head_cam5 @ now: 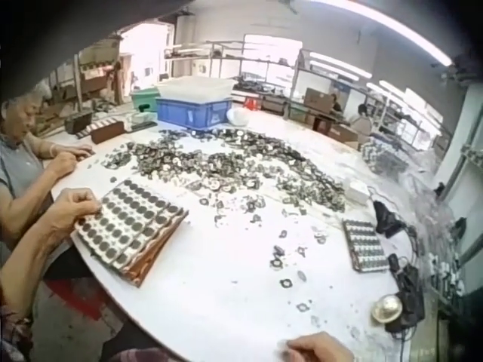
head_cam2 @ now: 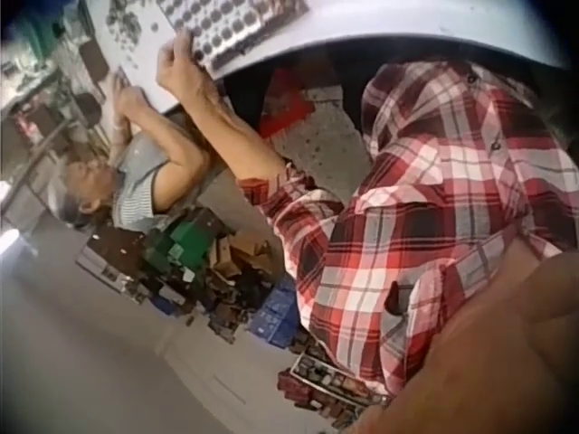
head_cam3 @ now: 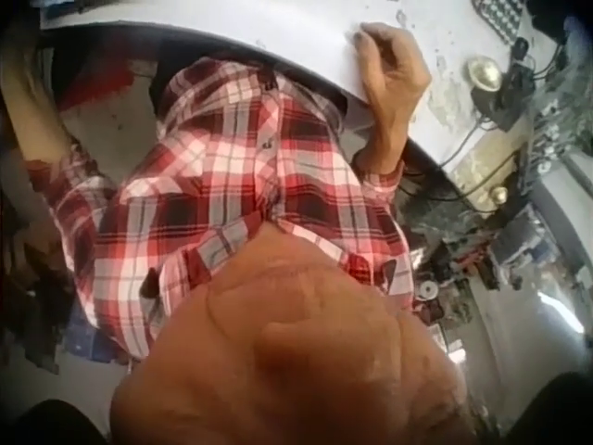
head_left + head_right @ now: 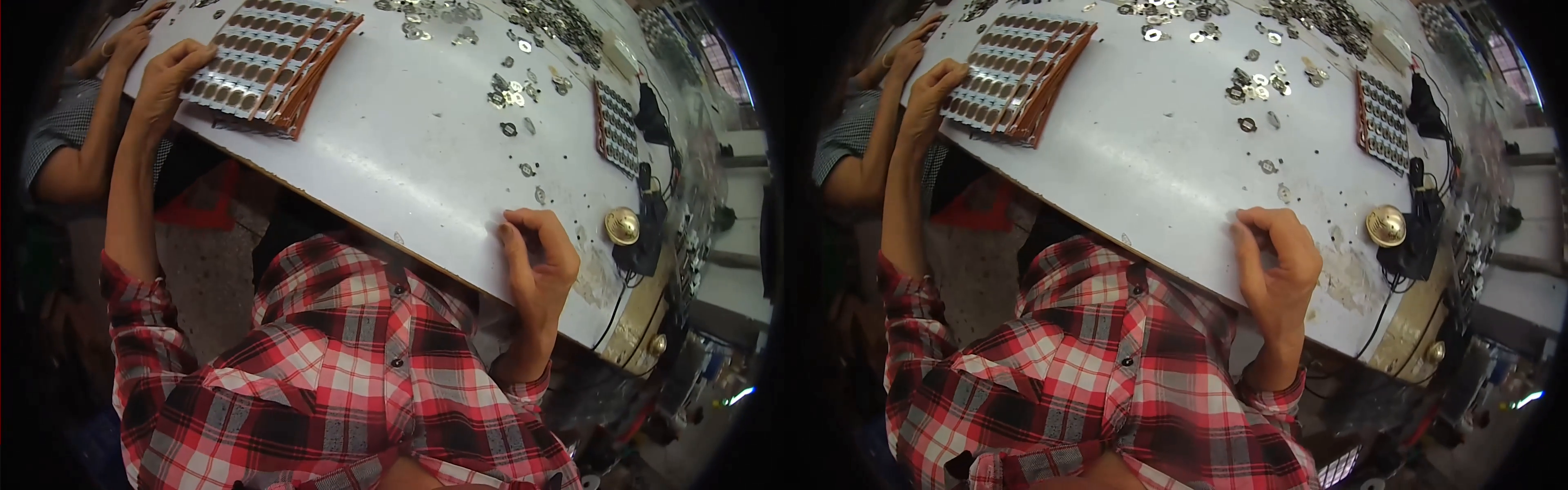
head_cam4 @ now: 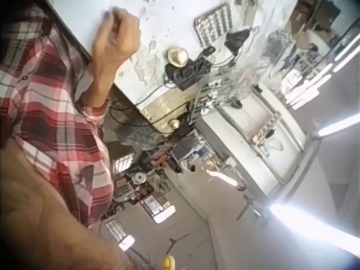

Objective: Manually assemble small toy components onto a grid tray.

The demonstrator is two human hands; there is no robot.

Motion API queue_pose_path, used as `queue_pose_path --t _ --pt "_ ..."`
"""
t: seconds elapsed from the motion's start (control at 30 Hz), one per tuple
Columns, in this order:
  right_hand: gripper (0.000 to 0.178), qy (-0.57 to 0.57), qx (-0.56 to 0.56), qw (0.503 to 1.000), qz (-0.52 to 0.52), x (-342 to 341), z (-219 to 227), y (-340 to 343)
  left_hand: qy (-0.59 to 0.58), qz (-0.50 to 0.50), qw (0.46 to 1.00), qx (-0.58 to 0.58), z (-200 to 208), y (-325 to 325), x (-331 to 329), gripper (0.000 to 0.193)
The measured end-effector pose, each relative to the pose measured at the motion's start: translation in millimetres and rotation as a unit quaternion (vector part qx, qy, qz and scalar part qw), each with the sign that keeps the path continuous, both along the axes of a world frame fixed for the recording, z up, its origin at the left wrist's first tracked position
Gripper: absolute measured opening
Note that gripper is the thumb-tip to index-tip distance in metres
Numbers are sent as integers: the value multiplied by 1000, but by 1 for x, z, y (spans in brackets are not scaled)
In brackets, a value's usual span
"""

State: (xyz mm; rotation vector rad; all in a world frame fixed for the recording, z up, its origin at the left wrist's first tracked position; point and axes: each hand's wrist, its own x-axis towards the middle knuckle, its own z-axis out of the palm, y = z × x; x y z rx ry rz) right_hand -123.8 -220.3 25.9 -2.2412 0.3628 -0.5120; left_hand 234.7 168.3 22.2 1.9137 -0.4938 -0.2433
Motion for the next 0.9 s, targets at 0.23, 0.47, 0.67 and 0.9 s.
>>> queue_pose_path --t 0.23,0.47,0.67,0.9 --pt "9 2 -94 995 -43 18 22 -16 -510 -105 838 162 48 26 -34 42" --pt "10 8 -152 988 -37 47 4 -35 100 -3 976 -196 39 -69 -190 11" --pt "12 31 -188 982 5 53 5 -33 343 -42 903 -253 2 -135 -234 13" --pt "8 49 -207 977 17 51 13 -36 84 -86 981 -154 -17 -119 -238 26"
